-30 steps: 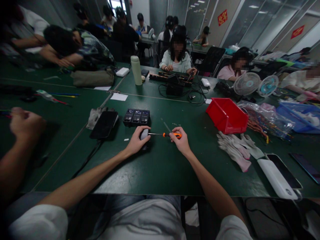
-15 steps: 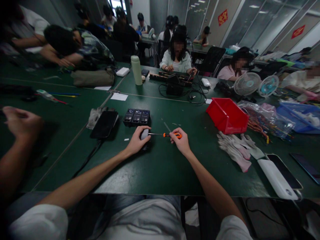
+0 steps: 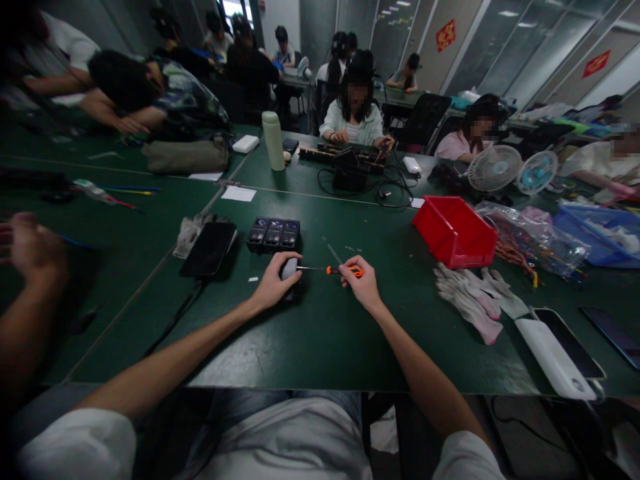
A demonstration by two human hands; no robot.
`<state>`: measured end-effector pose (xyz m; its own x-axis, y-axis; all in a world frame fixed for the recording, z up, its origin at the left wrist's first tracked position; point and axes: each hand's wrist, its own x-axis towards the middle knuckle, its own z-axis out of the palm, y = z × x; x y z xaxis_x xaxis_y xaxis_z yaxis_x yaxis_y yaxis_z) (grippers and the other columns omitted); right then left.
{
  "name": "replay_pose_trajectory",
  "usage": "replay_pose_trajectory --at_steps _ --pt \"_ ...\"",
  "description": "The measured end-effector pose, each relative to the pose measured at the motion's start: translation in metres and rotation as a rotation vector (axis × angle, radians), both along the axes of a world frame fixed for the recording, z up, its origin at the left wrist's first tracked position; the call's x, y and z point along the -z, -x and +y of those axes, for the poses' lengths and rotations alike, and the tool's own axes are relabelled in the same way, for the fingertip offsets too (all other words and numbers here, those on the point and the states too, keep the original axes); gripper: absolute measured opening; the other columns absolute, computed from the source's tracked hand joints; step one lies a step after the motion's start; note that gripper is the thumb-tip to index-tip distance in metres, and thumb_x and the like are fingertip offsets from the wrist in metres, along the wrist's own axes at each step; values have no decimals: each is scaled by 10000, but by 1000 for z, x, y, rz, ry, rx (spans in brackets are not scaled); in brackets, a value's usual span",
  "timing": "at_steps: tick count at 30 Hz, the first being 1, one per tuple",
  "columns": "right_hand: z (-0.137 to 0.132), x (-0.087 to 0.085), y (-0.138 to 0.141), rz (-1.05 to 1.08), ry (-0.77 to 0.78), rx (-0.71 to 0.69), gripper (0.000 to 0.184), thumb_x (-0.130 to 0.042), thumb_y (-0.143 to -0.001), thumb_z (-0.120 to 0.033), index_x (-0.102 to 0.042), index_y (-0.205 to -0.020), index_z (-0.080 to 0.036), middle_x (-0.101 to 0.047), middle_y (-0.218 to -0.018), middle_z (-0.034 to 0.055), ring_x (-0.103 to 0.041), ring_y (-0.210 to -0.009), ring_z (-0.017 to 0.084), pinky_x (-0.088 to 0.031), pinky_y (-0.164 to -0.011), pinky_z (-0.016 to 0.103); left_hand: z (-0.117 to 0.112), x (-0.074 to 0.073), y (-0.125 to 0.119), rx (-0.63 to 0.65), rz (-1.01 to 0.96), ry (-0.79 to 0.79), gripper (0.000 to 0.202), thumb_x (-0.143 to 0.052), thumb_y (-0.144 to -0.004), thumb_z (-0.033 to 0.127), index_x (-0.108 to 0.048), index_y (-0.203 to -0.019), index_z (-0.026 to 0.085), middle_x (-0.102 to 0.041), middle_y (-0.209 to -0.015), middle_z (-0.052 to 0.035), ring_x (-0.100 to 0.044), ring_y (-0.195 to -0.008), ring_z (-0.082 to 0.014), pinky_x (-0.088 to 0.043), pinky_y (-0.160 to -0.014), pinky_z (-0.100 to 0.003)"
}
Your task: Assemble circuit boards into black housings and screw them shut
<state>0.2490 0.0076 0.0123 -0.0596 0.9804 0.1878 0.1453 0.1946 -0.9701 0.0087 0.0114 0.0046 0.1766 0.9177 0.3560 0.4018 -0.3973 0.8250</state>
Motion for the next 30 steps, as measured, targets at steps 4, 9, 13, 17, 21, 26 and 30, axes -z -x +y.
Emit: replay_pose_trajectory --at_steps 4,9,13,17,21,26,30 --pt "0 -1 0 -4 8 10 288 -653 -795 -453 -532 -821 -193 -585 -603 -36 -562 -489 103 -468 -482 223 0 0 0 1 3 5 305 -557 -826 243 -549 -1131 243 -517 -1108 -40 -510 -1094 -191 -390 -1016 -370" --pt "-1 -2 0 0 9 -1 276 -654 -800 -438 -535 -832 -191 -594 -618 -31 -572 -501 104 -476 -489 222 1 1 0 -4 10 1 302 -557 -827 245 -550 -1129 244 -518 -1113 -38 -511 -1093 -188 -391 -1015 -362" --pt "0 -1 1 10 18 -2 271 -649 -806 -433 -522 -816 -194 -578 -568 -45 -551 -461 98 -457 -455 210 1 2 0 -4 12 -8 299 -563 -826 254 -551 -1125 244 -520 -1110 -37 -512 -1088 -189 -393 -1008 -360" --pt "1 1 1 30 32 -2 293 -638 -807 -461 -517 -808 -195 -569 -536 -50 -538 -435 100 -446 -420 206 1 1 0 6 7 -7 302 -564 -828 261 -548 -1129 242 -516 -1110 -39 -509 -1089 -188 -389 -1014 -361" --pt "2 3 1 44 38 0 300 -634 -807 -474 -519 -811 -197 -572 -539 -48 -544 -437 104 -451 -417 210 0 0 0 6 8 -6 301 -562 -826 252 -551 -1127 245 -517 -1111 -40 -508 -1093 -191 -390 -1015 -367" --pt "2 4 0 39 30 -2 292 -632 -809 -471 -523 -816 -200 -576 -545 -47 -546 -441 104 -454 -418 211 0 -1 0 8 5 -9 300 -560 -826 254 -553 -1126 244 -517 -1110 -41 -508 -1095 -191 -387 -1019 -366" --pt "1 2 1 33 39 0 293 -632 -807 -473 -521 -811 -201 -577 -546 -46 -547 -444 106 -459 -426 216 0 -2 0 4 8 -3 300 -555 -829 261 -553 -1128 246 -517 -1109 -42 -508 -1098 -196 -388 -1019 -375"
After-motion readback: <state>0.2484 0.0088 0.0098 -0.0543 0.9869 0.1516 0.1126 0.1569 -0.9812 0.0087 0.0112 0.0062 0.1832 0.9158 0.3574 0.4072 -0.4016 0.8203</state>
